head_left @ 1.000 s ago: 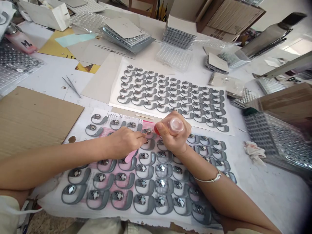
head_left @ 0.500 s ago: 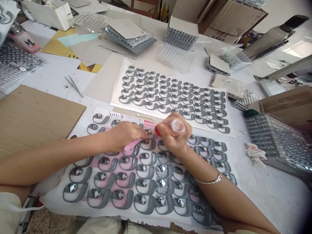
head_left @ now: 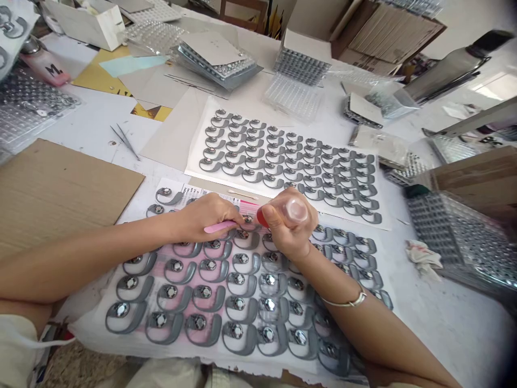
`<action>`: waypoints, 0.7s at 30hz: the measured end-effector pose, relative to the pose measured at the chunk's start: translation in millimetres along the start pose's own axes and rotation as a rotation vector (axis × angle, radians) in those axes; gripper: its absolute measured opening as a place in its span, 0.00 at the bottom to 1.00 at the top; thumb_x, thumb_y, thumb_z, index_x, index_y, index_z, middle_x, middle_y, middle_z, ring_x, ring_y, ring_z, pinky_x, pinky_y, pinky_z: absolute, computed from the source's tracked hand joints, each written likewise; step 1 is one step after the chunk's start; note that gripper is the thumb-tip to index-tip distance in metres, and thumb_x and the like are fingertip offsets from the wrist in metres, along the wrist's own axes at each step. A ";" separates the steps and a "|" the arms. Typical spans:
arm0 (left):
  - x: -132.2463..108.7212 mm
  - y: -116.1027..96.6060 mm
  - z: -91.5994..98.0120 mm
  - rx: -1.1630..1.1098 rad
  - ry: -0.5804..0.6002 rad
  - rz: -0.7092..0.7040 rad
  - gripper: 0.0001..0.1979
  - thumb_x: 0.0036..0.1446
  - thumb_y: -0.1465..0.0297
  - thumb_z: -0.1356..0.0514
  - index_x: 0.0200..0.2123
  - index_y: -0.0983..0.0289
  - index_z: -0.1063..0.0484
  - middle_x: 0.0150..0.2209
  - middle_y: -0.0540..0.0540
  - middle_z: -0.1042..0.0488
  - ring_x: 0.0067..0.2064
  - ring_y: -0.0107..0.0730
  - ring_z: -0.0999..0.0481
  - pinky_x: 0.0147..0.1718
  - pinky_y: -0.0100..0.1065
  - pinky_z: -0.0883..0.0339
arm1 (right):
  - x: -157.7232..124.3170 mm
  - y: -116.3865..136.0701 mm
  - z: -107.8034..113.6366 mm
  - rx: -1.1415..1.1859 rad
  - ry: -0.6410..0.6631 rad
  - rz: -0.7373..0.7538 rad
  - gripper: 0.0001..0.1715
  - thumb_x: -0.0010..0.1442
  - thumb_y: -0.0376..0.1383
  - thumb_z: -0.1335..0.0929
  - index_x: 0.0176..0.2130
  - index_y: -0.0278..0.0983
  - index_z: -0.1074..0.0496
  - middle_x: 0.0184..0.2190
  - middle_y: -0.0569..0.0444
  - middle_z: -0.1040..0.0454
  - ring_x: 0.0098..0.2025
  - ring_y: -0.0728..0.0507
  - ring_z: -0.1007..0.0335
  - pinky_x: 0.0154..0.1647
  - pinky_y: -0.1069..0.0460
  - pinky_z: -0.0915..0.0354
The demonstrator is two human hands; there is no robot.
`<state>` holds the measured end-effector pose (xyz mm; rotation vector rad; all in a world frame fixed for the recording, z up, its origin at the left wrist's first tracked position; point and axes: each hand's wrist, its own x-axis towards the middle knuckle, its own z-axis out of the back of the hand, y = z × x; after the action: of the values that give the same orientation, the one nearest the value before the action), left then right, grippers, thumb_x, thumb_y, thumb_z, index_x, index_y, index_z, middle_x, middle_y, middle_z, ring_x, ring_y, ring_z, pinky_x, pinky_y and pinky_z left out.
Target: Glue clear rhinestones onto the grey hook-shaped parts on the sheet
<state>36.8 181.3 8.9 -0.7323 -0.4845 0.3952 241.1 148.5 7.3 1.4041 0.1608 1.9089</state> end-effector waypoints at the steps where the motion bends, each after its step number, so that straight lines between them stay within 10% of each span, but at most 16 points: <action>1: 0.0 0.0 0.2 -0.007 0.002 0.006 0.13 0.54 0.79 0.42 0.40 0.65 0.21 0.39 0.53 0.19 0.37 0.31 0.19 0.36 0.26 0.29 | -0.2 -0.2 -0.3 0.001 -0.001 -0.001 0.07 0.58 0.29 0.31 0.29 0.38 0.32 0.22 0.57 0.35 0.24 0.49 0.40 0.23 0.50 0.41; 21: 0.5 2.6 -0.1 -0.003 -0.013 -0.003 0.11 0.55 0.78 0.41 0.39 0.65 0.21 0.37 0.53 0.18 0.35 0.30 0.19 0.33 0.26 0.31 | -2.8 -1.8 -2.2 -0.008 -0.008 -0.035 0.08 0.59 0.32 0.31 0.28 0.38 0.32 0.21 0.57 0.33 0.25 0.48 0.38 0.25 0.48 0.39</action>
<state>36.8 183.2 7.1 -0.7324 -0.4986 0.3962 240.4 148.7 3.4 1.3949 0.1727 1.8727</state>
